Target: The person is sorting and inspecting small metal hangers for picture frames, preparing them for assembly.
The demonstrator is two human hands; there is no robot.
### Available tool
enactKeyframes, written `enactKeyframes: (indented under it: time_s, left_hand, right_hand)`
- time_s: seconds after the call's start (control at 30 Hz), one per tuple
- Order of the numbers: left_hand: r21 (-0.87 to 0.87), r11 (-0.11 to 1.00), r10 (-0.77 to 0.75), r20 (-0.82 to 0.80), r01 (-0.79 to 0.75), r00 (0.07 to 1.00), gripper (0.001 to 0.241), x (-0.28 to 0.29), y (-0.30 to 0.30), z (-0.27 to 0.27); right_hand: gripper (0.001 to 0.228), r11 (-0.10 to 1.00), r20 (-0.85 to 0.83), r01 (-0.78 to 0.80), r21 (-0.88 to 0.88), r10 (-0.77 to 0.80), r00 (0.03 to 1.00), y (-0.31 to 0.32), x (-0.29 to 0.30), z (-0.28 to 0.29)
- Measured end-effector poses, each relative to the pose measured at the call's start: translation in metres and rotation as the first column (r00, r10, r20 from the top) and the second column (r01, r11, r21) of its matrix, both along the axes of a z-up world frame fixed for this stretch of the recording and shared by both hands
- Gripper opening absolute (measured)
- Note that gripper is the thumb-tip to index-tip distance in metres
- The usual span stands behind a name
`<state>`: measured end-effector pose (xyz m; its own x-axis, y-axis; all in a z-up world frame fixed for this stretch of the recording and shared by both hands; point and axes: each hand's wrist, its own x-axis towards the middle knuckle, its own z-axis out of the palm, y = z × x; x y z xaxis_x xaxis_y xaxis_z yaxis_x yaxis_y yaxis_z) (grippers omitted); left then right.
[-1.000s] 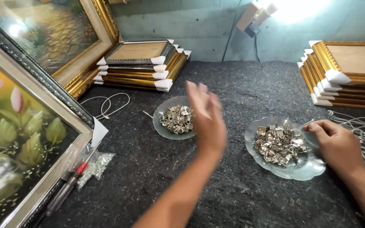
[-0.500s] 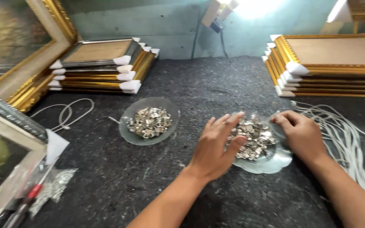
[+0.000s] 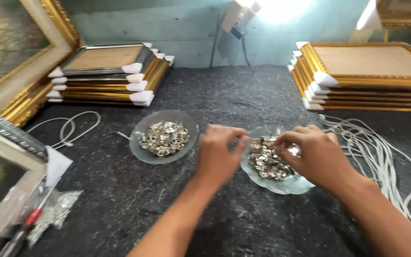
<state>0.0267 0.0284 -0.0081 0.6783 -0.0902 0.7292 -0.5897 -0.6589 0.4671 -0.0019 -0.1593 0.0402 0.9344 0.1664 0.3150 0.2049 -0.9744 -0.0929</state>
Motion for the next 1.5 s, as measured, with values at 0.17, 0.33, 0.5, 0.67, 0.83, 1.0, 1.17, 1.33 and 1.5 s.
enactKeyframes:
  time_s: [0.17, 0.33, 0.5, 0.67, 0.83, 1.0, 1.17, 1.33, 1.5]
  left_hand:
    - [0.199, 0.884, 0.429, 0.014, -0.423, 0.903, 0.006, 0.030, 0.101, 0.015]
    - [0.289, 0.798, 0.601, -0.319, -0.529, 0.733, 0.013, 0.021, 0.118, 0.026]
    - [0.296, 0.815, 0.577, -0.318, -0.499, 0.753, 0.007, 0.027, 0.114, 0.018]
    - [-0.017, 0.948, 0.306, -0.227, -0.318, 0.925, 0.006, 0.024, 0.092, 0.035]
    - [-0.591, 0.806, -0.348, -0.436, 0.028, 0.830, 0.012, 0.000, 0.023, 0.054]
    - [-0.663, 0.693, -0.579, -0.276, 0.284, 0.768, 0.015, -0.016, -0.020, 0.027]
    - [-0.571, 0.801, -0.440, -0.359, 0.179, 0.824, 0.018, -0.029, -0.023, 0.035]
    - [-0.433, 0.882, -0.347, -0.328, 0.187, 0.879, 0.016, -0.029, -0.024, 0.037]
    - [-0.015, 0.978, -0.206, -0.250, 0.209, 0.946, 0.012, -0.030, -0.020, 0.034]
  right_hand:
    - [0.019, 0.997, -0.158, 0.029, 0.071, -0.018, 0.987, -0.003, 0.003, 0.010]
    - [0.021, 0.997, -0.242, 0.077, -0.002, -0.075, 0.967, -0.004, 0.008, 0.000]
    - [0.022, 0.994, -0.277, 0.108, -0.004, -0.105, 0.955, 0.000, 0.005, 0.008]
    - [0.019, 0.976, -0.275, 0.175, 0.128, -0.135, 0.952, 0.004, -0.001, 0.024]
    - [0.019, 0.868, -0.247, 0.235, 0.437, -0.135, 0.959, 0.013, -0.016, 0.047]
    - [0.020, 0.865, 0.012, -0.140, 0.482, 0.153, 0.988, 0.013, -0.018, 0.032]
    - [0.013, 0.910, 0.137, -0.206, 0.360, 0.166, 0.977, 0.008, -0.009, 0.012]
    - [0.008, 0.934, 0.105, -0.194, 0.301, 0.169, 0.980, 0.009, -0.006, 0.007]
    - [0.005, 0.910, 0.098, -0.187, 0.369, 0.162, 0.982, 0.010, -0.009, 0.011]
